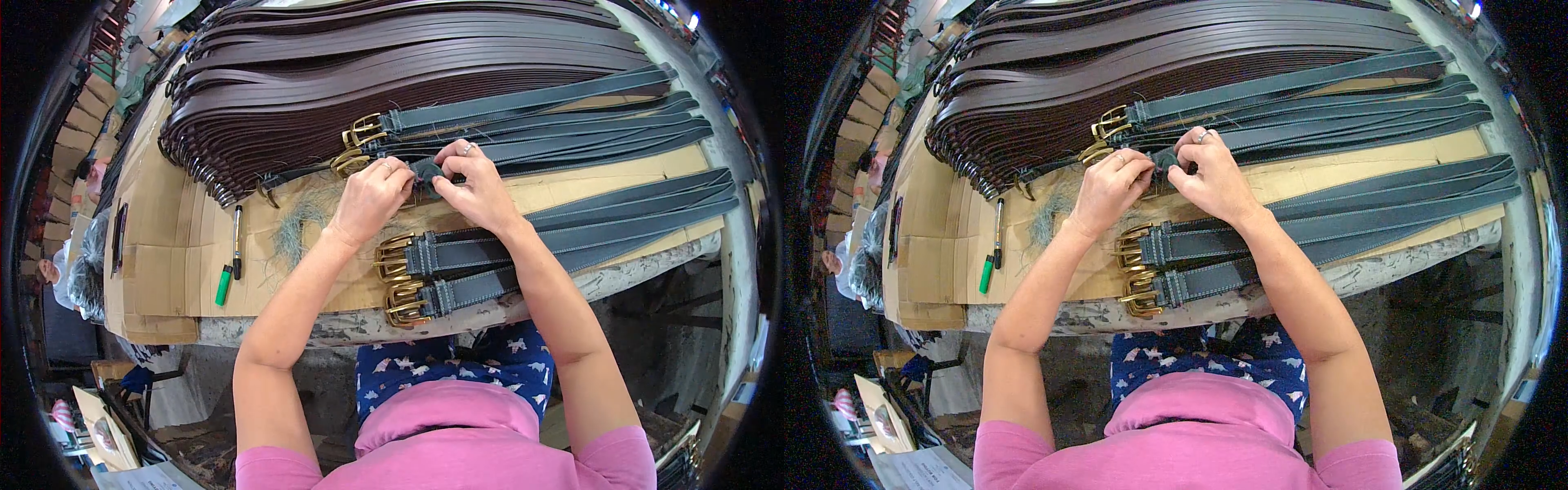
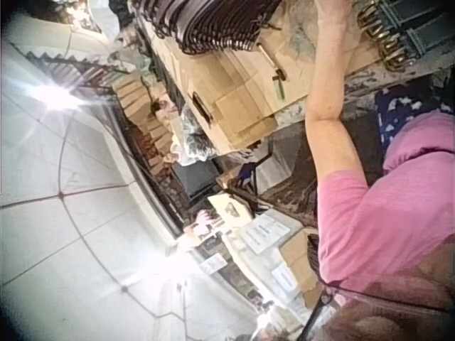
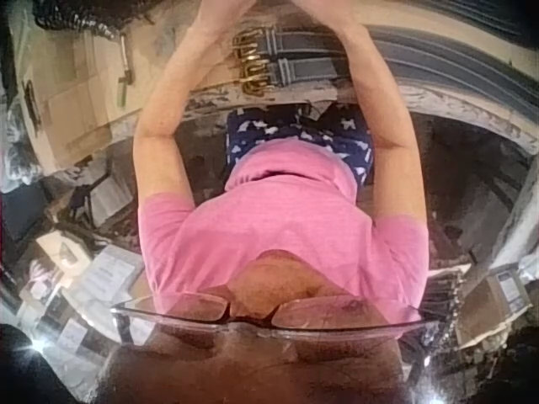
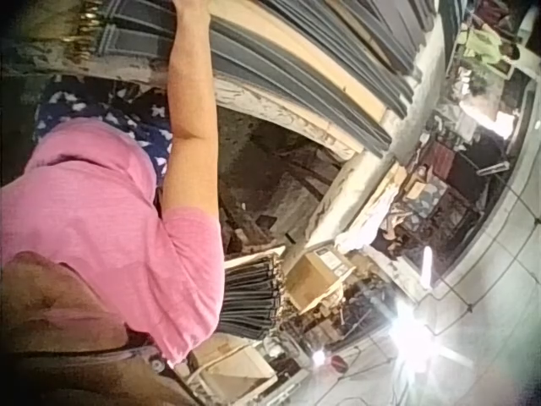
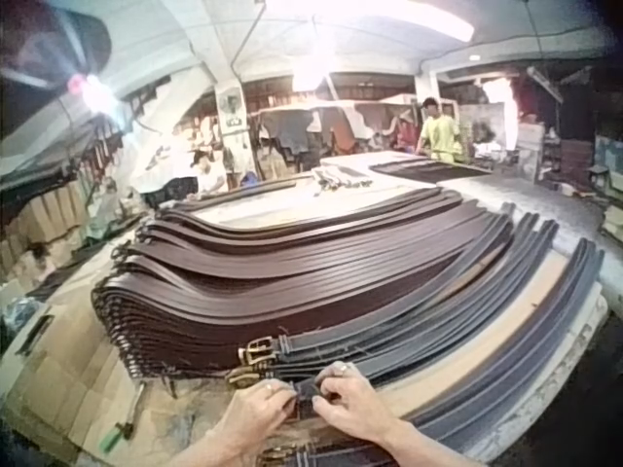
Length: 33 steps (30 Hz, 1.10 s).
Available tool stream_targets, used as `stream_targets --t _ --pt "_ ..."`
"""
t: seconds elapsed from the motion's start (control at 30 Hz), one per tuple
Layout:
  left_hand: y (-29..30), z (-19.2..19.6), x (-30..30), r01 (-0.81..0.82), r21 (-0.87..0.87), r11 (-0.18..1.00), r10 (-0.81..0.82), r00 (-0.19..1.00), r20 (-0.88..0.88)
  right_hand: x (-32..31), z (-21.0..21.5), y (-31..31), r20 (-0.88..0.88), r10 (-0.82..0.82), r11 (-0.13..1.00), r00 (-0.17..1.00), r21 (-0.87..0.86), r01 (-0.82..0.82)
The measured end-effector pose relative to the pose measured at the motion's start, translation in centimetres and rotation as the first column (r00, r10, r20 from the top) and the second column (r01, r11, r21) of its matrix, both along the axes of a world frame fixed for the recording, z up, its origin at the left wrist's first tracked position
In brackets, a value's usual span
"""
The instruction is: Checking and finishing leather belts by singeing loose threads and attaching loops.
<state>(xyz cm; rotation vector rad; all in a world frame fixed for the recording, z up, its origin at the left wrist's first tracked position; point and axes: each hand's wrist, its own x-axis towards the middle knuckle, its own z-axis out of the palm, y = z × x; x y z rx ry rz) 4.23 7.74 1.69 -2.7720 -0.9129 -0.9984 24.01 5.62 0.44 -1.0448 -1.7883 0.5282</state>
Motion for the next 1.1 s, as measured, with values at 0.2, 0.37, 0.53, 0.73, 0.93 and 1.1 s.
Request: stream_targets --t 0.2,0.37,0.53,0.73,0.93,1.1 --pt "0.1 -0.2 0.1 -0.002 -0.004 1.0 0.002 1.0 0.019 0.2 0.1 0.0 0.034 -0.003 1.0 0.999 0.015 0.002" --pt "-0.1 -0.2 0.1 -0.04 -0.084 0.996 0.052 0.989 0.138 0.2 0.0 0.0 -0.003 0.008 1.0 1.0 0.001 -0.008" --pt "-1.2 -0.5 0.4 -0.12 -0.505 0.855 0.399 0.774 0.491 -0.3 0.4 0.1 -0.122 0.004 0.999 0.992 -0.034 -0.009" --pt "-0.8 -1.6 -0.1 0.003 -0.595 0.804 0.44 0.67 0.598 -1.9 1.3 0.9 -0.058 0.029 0.987 0.998 -0.156 -0.038" --pt "-0.9 -1.5 -0.7 0.006 -0.603 0.798 0.423 0.707 0.567 -2.6 1.8 2.1 0.151 0.023 0.984 0.988 -0.177 0.004" --pt "-0.7 -1.9 -0.8 0.005 -0.584 0.812 0.398 0.727 0.559 -3.0 2.1 2.1 0.226 0.001 0.984 0.974 -0.175 0.04"
